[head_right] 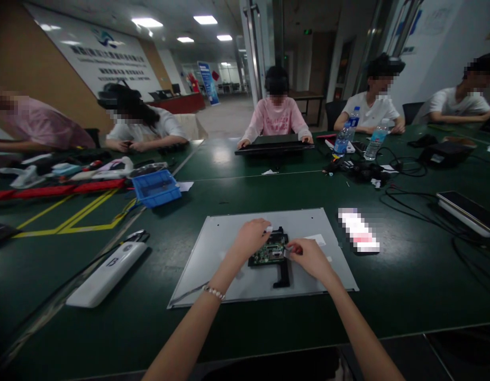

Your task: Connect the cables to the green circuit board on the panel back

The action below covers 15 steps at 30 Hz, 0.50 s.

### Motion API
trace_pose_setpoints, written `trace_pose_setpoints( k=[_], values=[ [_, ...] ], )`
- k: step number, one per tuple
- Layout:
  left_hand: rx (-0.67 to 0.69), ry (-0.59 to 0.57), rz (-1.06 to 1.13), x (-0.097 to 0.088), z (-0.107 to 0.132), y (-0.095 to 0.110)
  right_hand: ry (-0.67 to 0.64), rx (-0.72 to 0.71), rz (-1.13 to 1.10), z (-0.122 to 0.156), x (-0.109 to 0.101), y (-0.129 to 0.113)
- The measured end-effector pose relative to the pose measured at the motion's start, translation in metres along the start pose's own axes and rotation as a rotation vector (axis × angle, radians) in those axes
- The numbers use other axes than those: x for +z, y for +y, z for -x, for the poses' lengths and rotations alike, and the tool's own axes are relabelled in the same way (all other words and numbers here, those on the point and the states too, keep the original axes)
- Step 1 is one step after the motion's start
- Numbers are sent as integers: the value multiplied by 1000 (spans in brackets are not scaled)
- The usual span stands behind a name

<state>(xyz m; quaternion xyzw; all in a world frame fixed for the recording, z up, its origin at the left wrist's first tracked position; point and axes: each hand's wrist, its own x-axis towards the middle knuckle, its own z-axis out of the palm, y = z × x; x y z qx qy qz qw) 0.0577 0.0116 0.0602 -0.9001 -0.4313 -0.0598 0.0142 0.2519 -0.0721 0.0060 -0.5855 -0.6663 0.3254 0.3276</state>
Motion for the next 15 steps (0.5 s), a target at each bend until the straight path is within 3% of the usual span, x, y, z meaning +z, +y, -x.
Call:
trace_pose_setpoints(
  k=[7,15],
  values=[
    [16,-50,-52,24,-11,1,71,-23,7,5,-5,-3],
    [36,-25,-64,18,-22,2,32,-22,112,4,4,-1]
  ],
)
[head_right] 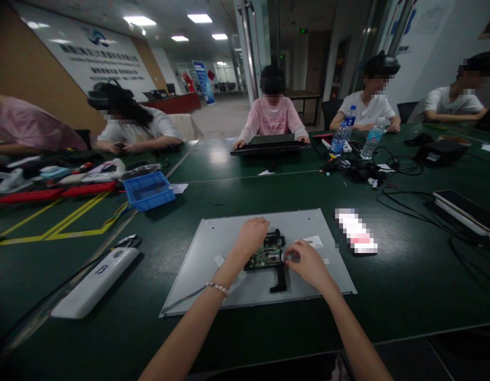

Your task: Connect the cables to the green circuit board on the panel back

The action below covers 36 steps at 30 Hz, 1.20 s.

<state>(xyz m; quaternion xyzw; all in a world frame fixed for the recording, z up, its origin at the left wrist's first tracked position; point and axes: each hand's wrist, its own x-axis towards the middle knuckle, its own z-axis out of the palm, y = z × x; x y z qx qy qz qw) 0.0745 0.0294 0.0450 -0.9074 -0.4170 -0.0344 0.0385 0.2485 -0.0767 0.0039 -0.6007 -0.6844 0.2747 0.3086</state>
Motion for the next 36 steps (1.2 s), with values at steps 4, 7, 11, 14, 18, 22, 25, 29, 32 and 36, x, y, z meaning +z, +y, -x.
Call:
trace_pose_setpoints(
  k=[4,7,11,14,18,22,25,29,32,36],
  values=[
    [8,-2,4,0,-7,1,47,28,-86,0,0,2],
    [4,-4,13,-1,-5,0,96,80,-180,1,-6,8],
    [-51,27,24,-13,16,-11,210,142,-79,5,-14,16],
    [-225,89,46,-24,46,-27,234,146,24,7,-19,18],
    [-461,75,118,-29,92,-50,269,141,105,11,-21,23],
    [-456,-3,303,-20,119,-59,262,133,147,12,-20,27],
    [-416,-3,378,-11,125,-60,255,122,140,12,-19,29],
    [-381,25,448,-9,122,-65,258,129,123,11,-18,31],
    [-371,62,526,-15,119,-75,255,144,120,11,-17,35],
    [-421,124,514,-17,115,-92,274,134,102,10,-16,37]
  ],
)
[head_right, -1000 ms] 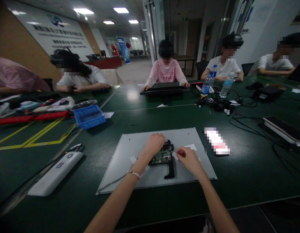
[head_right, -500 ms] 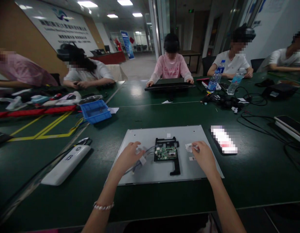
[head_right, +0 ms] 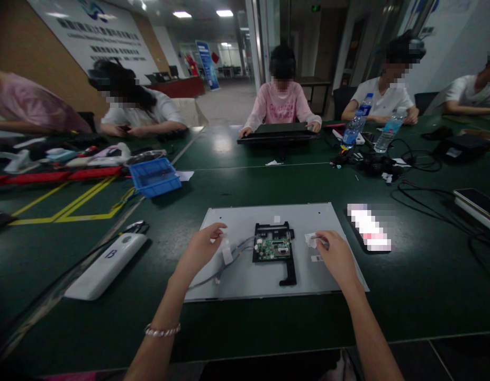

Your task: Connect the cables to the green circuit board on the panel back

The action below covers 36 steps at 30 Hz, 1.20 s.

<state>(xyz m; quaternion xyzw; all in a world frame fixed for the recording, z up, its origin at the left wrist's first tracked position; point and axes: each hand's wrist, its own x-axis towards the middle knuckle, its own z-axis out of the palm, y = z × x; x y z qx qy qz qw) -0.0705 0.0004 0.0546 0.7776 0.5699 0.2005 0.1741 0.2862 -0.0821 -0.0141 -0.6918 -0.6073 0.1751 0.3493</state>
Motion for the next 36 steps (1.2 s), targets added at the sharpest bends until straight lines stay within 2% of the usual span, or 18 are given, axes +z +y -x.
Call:
trace_pose_setpoints(
  k=[5,9,18,30,36],
  values=[
    [-48,44,-111,9,-3,-12,-23,-9,7,2,-3,-7],
    [44,131,-169,17,-1,-13,-71,-40,1,4,-4,-15],
    [190,220,-121,17,3,4,-90,-27,-55,4,-5,-16],
    [267,197,-109,27,12,5,-62,22,-74,0,2,-6],
    [308,162,-78,29,10,21,-94,-27,-25,3,0,-16]
  ],
)
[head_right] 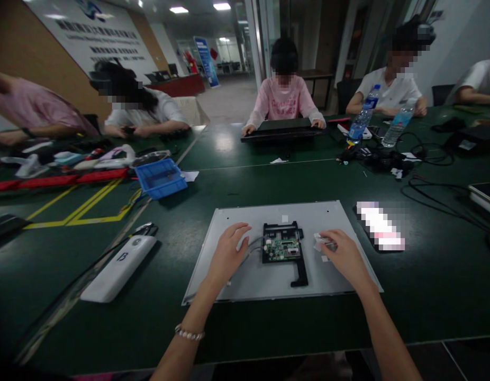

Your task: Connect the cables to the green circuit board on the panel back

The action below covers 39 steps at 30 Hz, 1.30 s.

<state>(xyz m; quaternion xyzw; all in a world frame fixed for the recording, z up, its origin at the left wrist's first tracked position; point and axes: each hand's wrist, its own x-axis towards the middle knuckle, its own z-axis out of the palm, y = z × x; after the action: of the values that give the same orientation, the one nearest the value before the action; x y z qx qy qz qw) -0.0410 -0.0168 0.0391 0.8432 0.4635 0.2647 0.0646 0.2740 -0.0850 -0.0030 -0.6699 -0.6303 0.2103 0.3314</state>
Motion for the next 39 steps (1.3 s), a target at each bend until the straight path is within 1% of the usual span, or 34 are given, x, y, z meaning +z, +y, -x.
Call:
trace_pose_setpoints(
  k=[2,5,8,10,12,15,18,22,31,35,39],
  values=[
    [26,-46,13,3,-10,8,-20,-9,11,1,-1,-3],
    [59,-112,41,14,-36,20,-34,-14,-4,3,-1,-4],
    [59,-187,62,36,-70,30,-30,-24,-25,3,0,-1],
    [2,-254,65,53,-91,34,-20,-28,-30,2,1,1],
    [-24,-292,63,68,-106,35,-12,-30,-28,1,1,1],
    [-52,-330,69,83,-118,34,-17,-38,-28,0,1,0],
    [-82,-353,88,89,-120,31,-15,-42,-35,0,0,-1],
    [-118,-350,117,90,-119,29,-9,-20,-37,0,0,1],
    [-208,-248,79,81,-121,21,54,16,0,-1,-4,2],
    [-211,-203,62,70,-115,20,103,-14,65,-1,-3,3],
    [-173,-171,71,50,-98,20,124,-42,90,-3,-2,2]
  ],
)
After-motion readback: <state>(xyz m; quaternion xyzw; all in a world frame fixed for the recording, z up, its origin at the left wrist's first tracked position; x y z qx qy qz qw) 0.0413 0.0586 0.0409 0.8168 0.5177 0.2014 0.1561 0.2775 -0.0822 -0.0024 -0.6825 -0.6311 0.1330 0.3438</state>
